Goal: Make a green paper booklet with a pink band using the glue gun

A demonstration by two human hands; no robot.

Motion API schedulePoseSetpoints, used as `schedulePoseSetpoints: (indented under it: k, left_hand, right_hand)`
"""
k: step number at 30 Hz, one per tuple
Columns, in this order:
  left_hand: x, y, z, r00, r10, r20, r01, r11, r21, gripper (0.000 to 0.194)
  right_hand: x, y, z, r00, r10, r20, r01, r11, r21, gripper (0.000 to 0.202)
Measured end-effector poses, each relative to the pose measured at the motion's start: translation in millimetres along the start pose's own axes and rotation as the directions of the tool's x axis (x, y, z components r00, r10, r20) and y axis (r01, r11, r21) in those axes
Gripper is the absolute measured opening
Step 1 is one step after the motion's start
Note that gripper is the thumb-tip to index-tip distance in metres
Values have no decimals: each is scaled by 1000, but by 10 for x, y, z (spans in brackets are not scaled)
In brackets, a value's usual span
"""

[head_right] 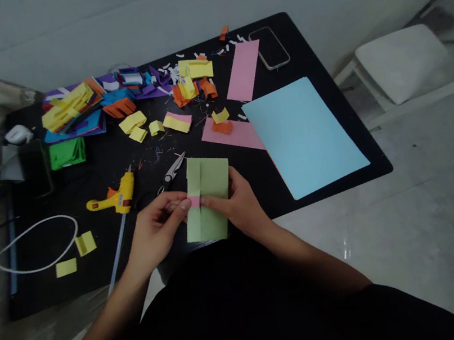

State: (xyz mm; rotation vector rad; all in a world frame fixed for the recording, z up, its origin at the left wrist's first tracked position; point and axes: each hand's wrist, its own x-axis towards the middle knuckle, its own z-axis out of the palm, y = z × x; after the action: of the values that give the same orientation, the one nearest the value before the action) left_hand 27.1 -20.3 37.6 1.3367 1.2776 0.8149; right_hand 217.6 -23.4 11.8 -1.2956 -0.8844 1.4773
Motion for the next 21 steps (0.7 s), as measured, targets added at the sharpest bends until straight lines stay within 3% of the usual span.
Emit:
schedulePoseSetpoints:
  k: [4, 7, 8, 10, 13, 17, 21]
  left_hand:
    - [-2, -13, 18, 999, -29, -23, 27, 997, -71, 18]
    - [-15, -42, 19, 998, -33, -55, 27, 994, -106, 18]
    - [-22, -52, 22, 997, -32, -67, 24, 993, -116, 17]
    - [-36, -65, 35, 996, -22, -81, 12, 993, -118, 17]
    - [-58, -74, 54, 996, 5, -92, -13, 997, -78, 17]
    - [-89, -99, 60, 996, 30, -84, -32, 999, -25, 20]
    - [-132, -133, 75, 996, 50, -68, -49, 999, 18, 23]
  right_hand:
    - [-19, 7, 33, 998, -62, -7, 61, 997, -55, 63]
    - [-53, 24, 43, 954, -247, -171, 210, 955, -210, 79]
    - [-70, 21, 42, 921, -328, -211, 257, 917, -305, 74]
    - [-107, -4, 35, 886, -429, -173, 314, 832, -457, 45]
    - [-153, -68, 20, 917, -399, 17, 363, 814, -454, 4]
    - [-174, -118, 23, 946, -307, 102, 323, 873, -364, 6]
    - [-176, -93, 49, 965, -251, 70, 260, 907, -332, 12]
